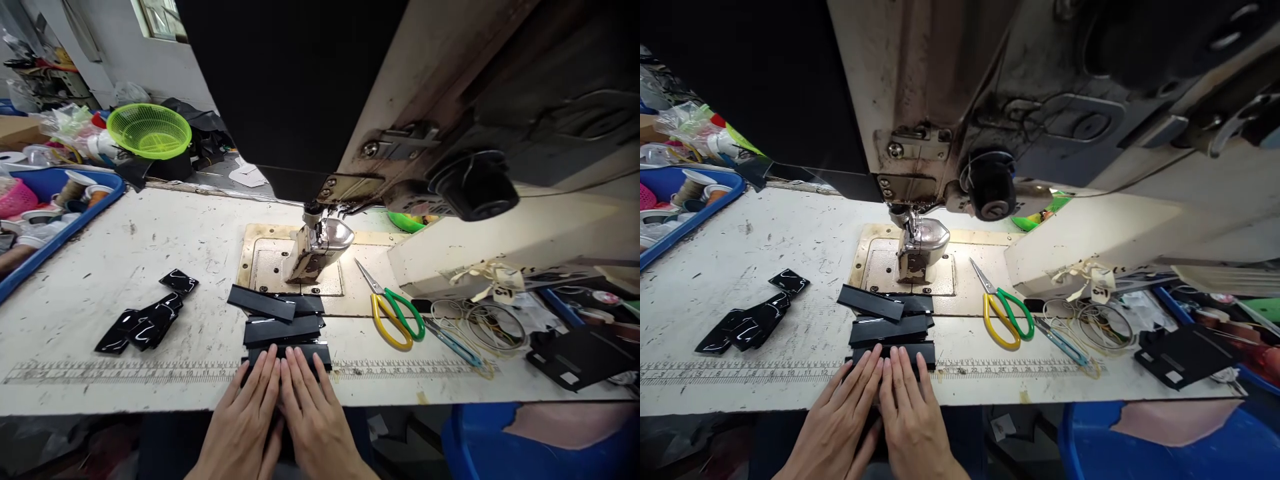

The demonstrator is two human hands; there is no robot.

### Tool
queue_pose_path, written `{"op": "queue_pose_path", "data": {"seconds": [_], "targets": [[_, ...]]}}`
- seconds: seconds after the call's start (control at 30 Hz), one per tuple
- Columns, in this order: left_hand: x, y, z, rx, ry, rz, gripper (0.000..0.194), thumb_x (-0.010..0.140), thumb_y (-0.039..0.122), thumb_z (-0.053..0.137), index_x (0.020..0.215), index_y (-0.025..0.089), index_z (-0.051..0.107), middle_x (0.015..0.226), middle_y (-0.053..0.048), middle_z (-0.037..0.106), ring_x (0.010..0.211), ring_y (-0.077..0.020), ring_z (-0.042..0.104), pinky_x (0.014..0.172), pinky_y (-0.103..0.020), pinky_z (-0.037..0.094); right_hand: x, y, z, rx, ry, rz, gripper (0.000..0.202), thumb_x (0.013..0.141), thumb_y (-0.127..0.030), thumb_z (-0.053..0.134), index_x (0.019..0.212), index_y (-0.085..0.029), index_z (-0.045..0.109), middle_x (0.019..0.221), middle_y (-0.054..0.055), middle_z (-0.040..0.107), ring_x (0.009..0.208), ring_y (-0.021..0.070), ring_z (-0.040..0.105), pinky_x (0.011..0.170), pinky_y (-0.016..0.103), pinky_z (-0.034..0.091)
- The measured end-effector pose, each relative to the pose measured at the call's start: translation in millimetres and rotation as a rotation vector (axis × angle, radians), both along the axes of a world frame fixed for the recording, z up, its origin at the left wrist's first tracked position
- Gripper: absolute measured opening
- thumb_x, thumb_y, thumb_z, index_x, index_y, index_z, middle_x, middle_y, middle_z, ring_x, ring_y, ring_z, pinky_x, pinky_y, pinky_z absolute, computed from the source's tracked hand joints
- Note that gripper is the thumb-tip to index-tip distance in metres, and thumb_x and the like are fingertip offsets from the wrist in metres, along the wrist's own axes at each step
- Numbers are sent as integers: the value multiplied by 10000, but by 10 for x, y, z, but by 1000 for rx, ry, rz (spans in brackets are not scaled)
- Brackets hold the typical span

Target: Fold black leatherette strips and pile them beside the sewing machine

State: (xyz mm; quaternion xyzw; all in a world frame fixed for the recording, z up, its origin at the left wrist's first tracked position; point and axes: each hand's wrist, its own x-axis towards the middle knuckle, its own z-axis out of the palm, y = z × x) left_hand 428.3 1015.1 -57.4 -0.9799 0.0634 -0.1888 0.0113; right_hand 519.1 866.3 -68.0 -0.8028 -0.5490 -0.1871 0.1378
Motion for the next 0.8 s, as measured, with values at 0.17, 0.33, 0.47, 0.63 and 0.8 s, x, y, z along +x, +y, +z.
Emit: {"op": "queue_pose_path", "data": {"seconds": [0.17, 0.33, 0.47, 0.63, 0.8], "targets": [[1, 132, 1, -267, 62, -31, 622, 887, 239, 512, 1492, 112, 447, 1509, -151, 520, 1386, -275, 492, 1092, -410, 451, 107, -79, 133, -45, 172, 73, 506, 988, -153, 447, 1489, -83, 458, 1533, 125, 482, 1450, 246, 429, 1239, 472, 328], [86, 313, 39, -577, 67, 38, 372, 1004, 252, 515, 1371, 280, 569, 1326, -55, 675, 1160, -205, 643, 959, -368, 583, 104, -315, 106, 77, 263, 42, 559, 997, -80, 408, 1551, -138, 362, 1550, 97, 469, 1476, 235, 385, 1173, 463, 439], [166, 347, 101, -599, 60, 26, 351, 985, 303, 573, 1335, 292, 591, 1230, -55, 685, 1104, -209, 652, 869, -338, 621, 81, -454, -46, 175, 223, -62, 540, 974, -26, 443, 1494, -173, 462, 1485, 80, 550, 1444, 259, 440, 1167, 536, 435], [173, 311, 142, -576, 24, 30, 328, 986, 319, 576, 1311, 291, 606, 1155, -52, 675, 1021, -186, 691, 805, -283, 623, 130, -468, -96, 141, 220, -72, 514, 978, -34, 455, 1469, -184, 488, 1421, 68, 611, 1364, 262, 537, 1135, 570, 467], [-111, 677, 260, -500, -140, 65, 364, 976, 283, 601, 1338, 324, 588, 1214, -25, 693, 1051, -189, 706, 929, -309, 597, 131, -456, -112, 157, 225, -68, 527, 965, -17, 442, 1461, -188, 498, 1409, 70, 621, 1348, 257, 554, 1129, 561, 478]]}}
